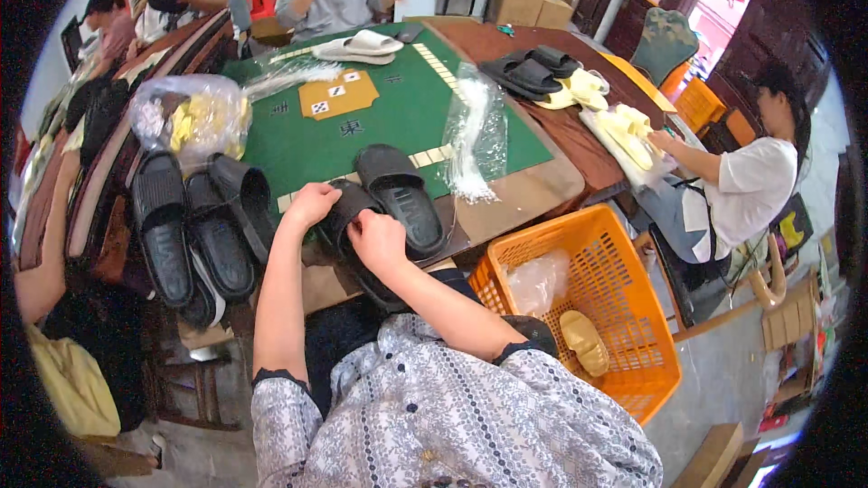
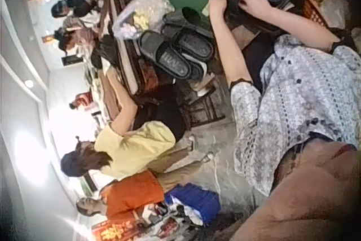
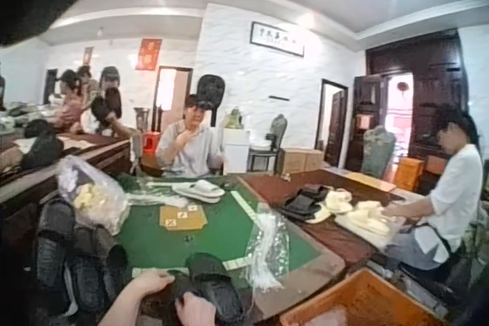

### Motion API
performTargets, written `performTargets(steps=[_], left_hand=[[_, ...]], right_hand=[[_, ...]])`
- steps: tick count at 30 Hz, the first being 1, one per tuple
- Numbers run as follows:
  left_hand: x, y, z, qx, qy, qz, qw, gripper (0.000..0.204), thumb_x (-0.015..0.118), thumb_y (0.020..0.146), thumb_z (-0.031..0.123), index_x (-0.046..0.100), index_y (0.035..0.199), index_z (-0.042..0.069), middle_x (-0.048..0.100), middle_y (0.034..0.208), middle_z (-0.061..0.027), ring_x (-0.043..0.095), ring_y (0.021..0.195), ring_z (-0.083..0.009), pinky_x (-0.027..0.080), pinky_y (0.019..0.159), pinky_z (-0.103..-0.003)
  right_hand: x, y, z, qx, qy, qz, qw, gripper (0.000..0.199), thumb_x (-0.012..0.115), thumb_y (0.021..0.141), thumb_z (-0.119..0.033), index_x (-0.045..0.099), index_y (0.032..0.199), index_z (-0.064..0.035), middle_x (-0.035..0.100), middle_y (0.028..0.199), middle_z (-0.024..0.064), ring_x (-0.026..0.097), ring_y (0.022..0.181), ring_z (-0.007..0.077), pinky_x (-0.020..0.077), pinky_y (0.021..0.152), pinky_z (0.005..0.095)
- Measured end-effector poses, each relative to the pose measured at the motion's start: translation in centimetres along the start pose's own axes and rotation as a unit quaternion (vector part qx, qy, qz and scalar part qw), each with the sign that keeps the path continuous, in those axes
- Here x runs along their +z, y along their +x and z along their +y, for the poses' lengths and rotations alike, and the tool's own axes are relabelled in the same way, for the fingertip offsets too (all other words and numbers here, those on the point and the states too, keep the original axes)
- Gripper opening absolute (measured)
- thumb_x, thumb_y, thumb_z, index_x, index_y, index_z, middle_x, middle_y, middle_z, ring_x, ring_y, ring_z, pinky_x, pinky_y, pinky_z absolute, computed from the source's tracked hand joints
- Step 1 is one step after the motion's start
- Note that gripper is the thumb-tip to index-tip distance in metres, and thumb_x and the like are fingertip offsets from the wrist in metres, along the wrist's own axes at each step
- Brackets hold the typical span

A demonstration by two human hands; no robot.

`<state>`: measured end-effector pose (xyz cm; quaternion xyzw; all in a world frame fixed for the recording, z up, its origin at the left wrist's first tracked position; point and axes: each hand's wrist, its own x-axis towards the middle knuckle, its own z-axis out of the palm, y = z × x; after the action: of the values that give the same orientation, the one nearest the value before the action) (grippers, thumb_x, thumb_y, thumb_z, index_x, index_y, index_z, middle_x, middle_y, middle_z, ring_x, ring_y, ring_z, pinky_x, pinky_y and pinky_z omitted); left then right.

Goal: The person connects pairs of slippers together using plastic ties by hand and arranges them on the table.

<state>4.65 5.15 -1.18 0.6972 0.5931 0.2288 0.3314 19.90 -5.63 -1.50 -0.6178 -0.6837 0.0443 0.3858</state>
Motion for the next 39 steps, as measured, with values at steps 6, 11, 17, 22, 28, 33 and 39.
performTargets(steps=[6, 11, 17, 22, 28, 33, 39], left_hand=[[-0.5, -0.6, 0.8, -0.042, -0.176, 0.009, 0.983, 0.016, 0.076, 0.077, 0.011, 0.073, 0.087, -0.001, 0.069, 0.08, -0.0043, 0.062, 0.072, -0.0133, 0.05, 0.068, -0.029], [2.3, -0.8, -1.2, 0.014, -0.215, 0.17, 0.962, 0.02, 0.077, 0.073, 0.008, 0.073, 0.091, -0.001, 0.072, 0.082, -0.008, 0.065, 0.075, -0.0139, 0.051, 0.071, -0.028], [3.6, -3.3, 2.1, 0.079, -0.052, 0.332, 0.939, 0.017, 0.075, 0.073, 0.014, 0.072, 0.087, 0.004, 0.071, 0.083, -0.0109, 0.066, 0.08, -0.0275, 0.05, 0.077, -0.037], [3.5, -3.5, 1.5, 0.08, -0.04, 0.336, 0.938, 0.017, 0.074, 0.075, 0.016, 0.069, 0.087, 0.004, 0.069, 0.08, -0.0111, 0.066, 0.077, -0.0259, 0.05, 0.073, -0.036], [3.6, -4.1, 1.9, 0.098, 0.013, 0.375, 0.922, 0.017, 0.074, 0.075, 0.02, 0.066, 0.076, 0.006, 0.06, 0.084, -0.011, 0.056, 0.087, -0.0318, 0.043, 0.08, -0.042], [3.9, -4.2, 1.8, 0.067, 0.018, 0.368, 0.927, 0.019, 0.073, 0.077, 0.021, 0.064, 0.077, 0.005, 0.061, 0.084, -0.0111, 0.058, 0.086, -0.0319, 0.045, 0.079, -0.043], [4.1, -3.9, 1.4, 0.083, 0.021, 0.366, 0.927, 0.02, 0.072, 0.078, 0.022, 0.064, 0.077, 0.004, 0.061, 0.085, -0.0122, 0.059, 0.084, -0.0326, 0.047, 0.076, -0.042]], right_hand=[[-0.5, -0.3, 0.2, -0.013, 0.017, 0.013, 1.0, 0.021, 0.067, 0.078, -0.021, 0.057, 0.069, -0.0049, 0.064, 0.067, 0.0165, 0.066, 0.064, 0.0334, 0.0524, 0.059, 0.0453], [-2.4, -0.5, 0.2, -0.024, 0.031, -0.081, 0.996, 0.015, 0.066, 0.074, -0.021, 0.068, 0.077, -0.0065, 0.066, 0.073, 0.0163, 0.066, 0.071, 0.0351, 0.0533, 0.066, 0.0471], [-12.2, -2.0, 2.9, -0.022, -0.013, -0.193, 0.981, 0.017, 0.063, 0.078, -0.03, 0.072, 0.079, -0.0154, 0.069, 0.074, 0.0095, 0.067, 0.073, 0.0305, 0.0541, 0.067, 0.0424], [-19.8, -3.8, 7.1, 0.051, -0.017, -0.173, 0.983, 0.021, 0.067, 0.079, -0.031, 0.071, 0.082, -0.0109, 0.069, 0.074, 0.0093, 0.068, 0.069, 0.027, 0.0528, 0.064, 0.038], [-24.1, -5.5, 10.3, 0.187, 0.131, -0.105, 0.968, 0.019, 0.072, 0.08, -0.019, 0.07, 0.085, -0.0014, 0.067, 0.068, 0.0029, 0.061, 0.062, 0.0078, 0.0484, 0.06, 0.0239], [-22.3, -5.0, 10.9, 0.16, 0.426, 0.0, 0.89, 0.005, 0.065, 0.086, -0.006, 0.065, 0.085, -0.0017, 0.065, 0.08, 0.0021, 0.053, 0.066, 0.0062, 0.0425, 0.062, 0.0205], [-18.0, -1.8, 8.6, 0.198, 0.729, 0.022, 0.655, 0.015, 0.066, 0.089, -0.023, 0.056, 0.088, -0.0121, 0.062, 0.097, 0.0014, 0.05, 0.075, 0.0089, 0.0404, 0.059, 0.0215]])
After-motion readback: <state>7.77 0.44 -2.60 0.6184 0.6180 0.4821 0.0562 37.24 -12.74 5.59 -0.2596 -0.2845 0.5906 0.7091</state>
